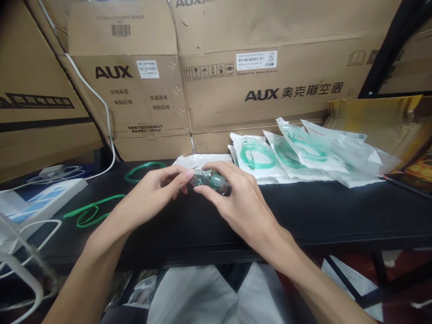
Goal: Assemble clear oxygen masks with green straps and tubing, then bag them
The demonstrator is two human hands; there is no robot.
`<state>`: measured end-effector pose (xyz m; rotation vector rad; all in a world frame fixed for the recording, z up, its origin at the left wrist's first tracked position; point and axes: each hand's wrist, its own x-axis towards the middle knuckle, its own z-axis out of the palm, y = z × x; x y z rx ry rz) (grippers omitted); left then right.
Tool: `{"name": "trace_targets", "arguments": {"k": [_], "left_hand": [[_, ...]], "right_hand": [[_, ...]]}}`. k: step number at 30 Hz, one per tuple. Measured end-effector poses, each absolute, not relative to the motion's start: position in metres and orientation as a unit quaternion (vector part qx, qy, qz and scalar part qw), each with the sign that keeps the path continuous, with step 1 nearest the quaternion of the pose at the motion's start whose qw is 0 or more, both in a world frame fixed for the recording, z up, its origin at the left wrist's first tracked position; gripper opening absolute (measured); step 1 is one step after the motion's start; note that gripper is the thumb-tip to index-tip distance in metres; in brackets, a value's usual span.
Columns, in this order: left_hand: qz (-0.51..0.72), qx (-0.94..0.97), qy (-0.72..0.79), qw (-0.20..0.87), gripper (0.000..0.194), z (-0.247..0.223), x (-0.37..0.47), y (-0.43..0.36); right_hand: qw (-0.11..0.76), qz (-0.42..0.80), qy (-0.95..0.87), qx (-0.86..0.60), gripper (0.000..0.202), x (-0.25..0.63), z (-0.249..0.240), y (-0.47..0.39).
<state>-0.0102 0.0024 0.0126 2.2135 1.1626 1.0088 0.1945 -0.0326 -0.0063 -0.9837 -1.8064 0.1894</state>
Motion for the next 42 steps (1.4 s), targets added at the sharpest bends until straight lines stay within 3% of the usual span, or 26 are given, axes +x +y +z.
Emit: {"name": "trace_targets", "arguments": {"k": [8,11,16,19,24,32,42], "left_hand": [[0.483,0.692,0.329,0.424,0.036,0.009,0.015,-0.004],[0.509,0.696,0.312,0.398,0.033,0.008,0.017,-0.005],[0.534,0.723,0.271,0.345,0.029,0.012,0.015,-0.007],[0.529,0.738,0.257,0.331,0.026,0.012,0.011,-0.005],[0.519,0.748,0.252,0.328,0.016,0.010,0.006,0.000],[0.522,0.749,0.238,0.330,0.025,0.009,0.006,0.000],[0.531,0.757,0.239,0.295,0.021,0.007,0.013,-0.002]], "right_hand": [[0.535,-0.019,-0.745,-0.399,0.025,0.187,-0.010,-0.036],[0.558,0.024,-0.731,-0.393,0.026,0.186,-0.007,-0.039],[0.584,0.294,-0.671,-0.349,0.029,0.190,0.002,-0.039],[0.561,0.374,-0.662,-0.326,0.029,0.193,0.004,-0.036],[0.604,0.391,-0.621,-0.310,0.025,0.195,0.002,-0.035],[0.615,0.399,-0.613,-0.293,0.023,0.194,0.001,-0.038],[0.639,0.371,-0.602,-0.304,0.018,0.193,-0.002,-0.036]]}}
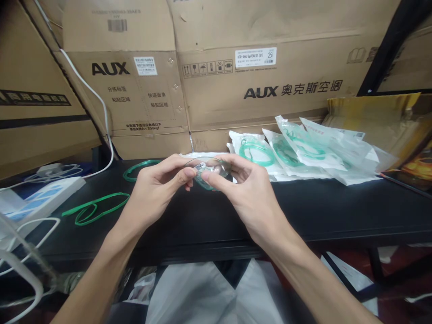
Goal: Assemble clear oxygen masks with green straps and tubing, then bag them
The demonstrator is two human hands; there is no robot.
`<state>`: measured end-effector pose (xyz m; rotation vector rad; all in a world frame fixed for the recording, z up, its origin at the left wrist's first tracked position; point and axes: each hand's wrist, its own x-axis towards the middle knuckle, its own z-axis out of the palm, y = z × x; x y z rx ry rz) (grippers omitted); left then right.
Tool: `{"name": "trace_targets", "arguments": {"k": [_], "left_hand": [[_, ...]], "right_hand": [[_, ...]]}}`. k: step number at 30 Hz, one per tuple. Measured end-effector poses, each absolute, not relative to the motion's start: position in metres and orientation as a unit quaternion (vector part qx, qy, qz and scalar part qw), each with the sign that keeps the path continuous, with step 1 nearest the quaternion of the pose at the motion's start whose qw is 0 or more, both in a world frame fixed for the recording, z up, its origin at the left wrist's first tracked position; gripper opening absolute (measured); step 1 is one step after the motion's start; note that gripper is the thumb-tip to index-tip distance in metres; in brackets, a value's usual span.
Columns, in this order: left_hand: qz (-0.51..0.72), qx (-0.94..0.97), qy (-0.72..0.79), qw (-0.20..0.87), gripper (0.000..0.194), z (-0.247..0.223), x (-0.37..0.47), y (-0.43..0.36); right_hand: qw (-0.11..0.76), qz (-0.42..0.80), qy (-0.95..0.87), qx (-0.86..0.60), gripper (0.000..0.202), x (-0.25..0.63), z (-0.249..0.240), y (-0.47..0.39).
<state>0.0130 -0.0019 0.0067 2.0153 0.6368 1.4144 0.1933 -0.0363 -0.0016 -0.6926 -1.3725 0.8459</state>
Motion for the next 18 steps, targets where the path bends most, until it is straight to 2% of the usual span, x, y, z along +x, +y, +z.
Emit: {"name": "trace_targets", "arguments": {"k": [6,12,18], "left_hand": [[0.528,0.776,0.241,0.245,0.020,0.0047,0.0157,-0.0024],[0.541,0.761,0.224,0.280,0.021,0.0082,0.0129,-0.0044],[0.534,0.761,0.218,0.298,0.023,0.0105,0.0131,-0.0102]], "right_hand": [[0.614,0.380,-0.629,-0.289,0.003,0.1861,-0.0043,-0.0376],[0.594,0.436,-0.615,-0.281,0.014,0.1871,-0.0014,-0.0387],[0.591,0.455,-0.603,-0.284,0.012,0.1897,0.0004,-0.0393]]}}
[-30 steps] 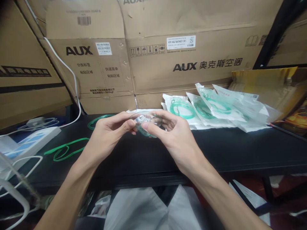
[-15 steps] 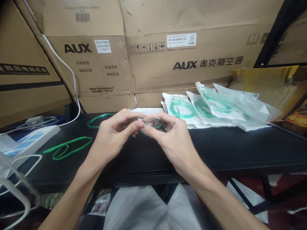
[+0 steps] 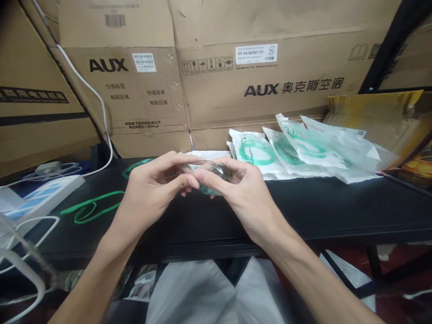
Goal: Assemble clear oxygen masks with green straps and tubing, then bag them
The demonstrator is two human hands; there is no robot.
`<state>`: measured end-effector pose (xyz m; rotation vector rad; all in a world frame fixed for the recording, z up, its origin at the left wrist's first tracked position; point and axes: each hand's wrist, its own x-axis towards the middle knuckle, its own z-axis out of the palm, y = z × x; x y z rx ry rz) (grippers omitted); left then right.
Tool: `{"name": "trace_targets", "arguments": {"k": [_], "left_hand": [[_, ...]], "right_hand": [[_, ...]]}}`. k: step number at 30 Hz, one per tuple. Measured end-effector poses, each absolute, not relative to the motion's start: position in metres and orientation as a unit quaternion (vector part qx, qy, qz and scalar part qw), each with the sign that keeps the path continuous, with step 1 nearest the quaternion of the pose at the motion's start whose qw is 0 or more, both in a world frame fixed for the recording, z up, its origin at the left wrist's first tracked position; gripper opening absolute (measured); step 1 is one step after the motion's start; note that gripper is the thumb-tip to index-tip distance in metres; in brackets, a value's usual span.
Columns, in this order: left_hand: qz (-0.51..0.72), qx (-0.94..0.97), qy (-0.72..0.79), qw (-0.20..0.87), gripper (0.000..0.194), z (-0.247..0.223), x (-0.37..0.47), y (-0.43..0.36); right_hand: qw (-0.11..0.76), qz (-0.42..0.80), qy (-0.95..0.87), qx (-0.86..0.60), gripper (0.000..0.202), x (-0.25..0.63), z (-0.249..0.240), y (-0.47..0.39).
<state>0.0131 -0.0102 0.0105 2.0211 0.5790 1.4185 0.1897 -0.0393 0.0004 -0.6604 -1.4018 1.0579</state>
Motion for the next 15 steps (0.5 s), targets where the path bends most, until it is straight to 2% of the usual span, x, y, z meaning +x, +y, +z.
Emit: {"name": "trace_targets", "arguments": {"k": [4,8,15], "left_hand": [[0.519,0.769,0.214,0.306,0.026,0.0123,0.0121,-0.0101],[0.522,0.767,0.226,0.299,0.028,0.0126,0.0094,-0.0079],[0.540,0.748,0.248,0.296,0.026,0.0120,0.0052,-0.0078]], "right_hand": [[0.592,0.486,-0.592,-0.251,0.007,0.1912,0.0028,-0.0398],[0.591,0.516,-0.578,-0.224,0.009,0.1913,0.0062,-0.0396],[0.617,0.432,-0.598,-0.274,0.011,0.1911,0.0054,-0.0444]]}}
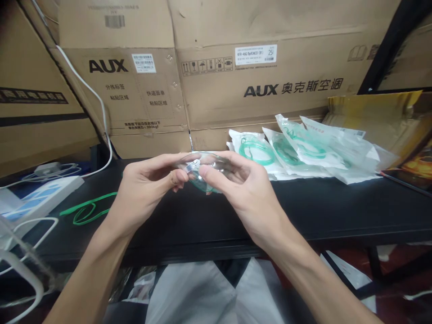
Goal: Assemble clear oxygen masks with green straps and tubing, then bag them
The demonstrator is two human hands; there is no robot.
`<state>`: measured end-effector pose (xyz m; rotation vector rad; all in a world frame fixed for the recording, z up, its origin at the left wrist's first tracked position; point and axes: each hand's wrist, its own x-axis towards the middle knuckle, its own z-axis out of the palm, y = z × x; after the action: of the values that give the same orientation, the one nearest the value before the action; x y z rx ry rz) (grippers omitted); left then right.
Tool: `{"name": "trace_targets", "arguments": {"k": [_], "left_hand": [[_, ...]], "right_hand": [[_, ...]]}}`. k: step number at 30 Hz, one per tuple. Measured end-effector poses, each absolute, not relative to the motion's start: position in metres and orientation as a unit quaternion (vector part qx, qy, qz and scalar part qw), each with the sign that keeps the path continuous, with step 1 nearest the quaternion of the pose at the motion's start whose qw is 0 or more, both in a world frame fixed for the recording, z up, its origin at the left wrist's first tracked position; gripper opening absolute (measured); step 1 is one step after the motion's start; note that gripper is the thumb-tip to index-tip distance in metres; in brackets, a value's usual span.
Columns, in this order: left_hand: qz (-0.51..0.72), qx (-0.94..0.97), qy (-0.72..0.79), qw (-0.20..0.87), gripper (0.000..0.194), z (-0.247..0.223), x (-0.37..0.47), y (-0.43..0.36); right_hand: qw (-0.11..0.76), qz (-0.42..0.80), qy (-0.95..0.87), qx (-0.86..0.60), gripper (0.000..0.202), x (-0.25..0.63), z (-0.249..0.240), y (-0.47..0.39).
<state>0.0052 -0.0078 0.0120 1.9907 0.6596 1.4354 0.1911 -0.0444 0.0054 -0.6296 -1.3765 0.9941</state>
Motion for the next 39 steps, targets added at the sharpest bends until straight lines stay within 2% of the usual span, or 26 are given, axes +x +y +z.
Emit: {"name": "trace_targets", "arguments": {"k": [5,11,16,28,39], "left_hand": [[0.535,0.748,0.246,0.306,0.029,0.011,0.006,-0.007],[0.528,0.744,0.255,0.320,0.027,0.010,0.006,-0.007],[0.514,0.755,0.265,0.311,0.018,0.011,0.007,-0.010],[0.493,0.766,0.298,0.284,0.020,0.012,0.010,-0.013],[0.481,0.787,0.321,0.216,0.021,0.016,0.011,-0.018]], "right_hand": [[0.623,0.374,-0.612,-0.312,0.014,0.192,0.005,-0.045],[0.624,0.292,-0.638,-0.343,0.009,0.194,0.007,-0.046],[0.622,0.254,-0.656,-0.345,0.005,0.197,0.007,-0.045],[0.594,0.243,-0.680,-0.355,0.008,0.204,0.012,-0.047],[0.571,0.291,-0.685,-0.347,0.010,0.205,0.010,-0.043]]}}
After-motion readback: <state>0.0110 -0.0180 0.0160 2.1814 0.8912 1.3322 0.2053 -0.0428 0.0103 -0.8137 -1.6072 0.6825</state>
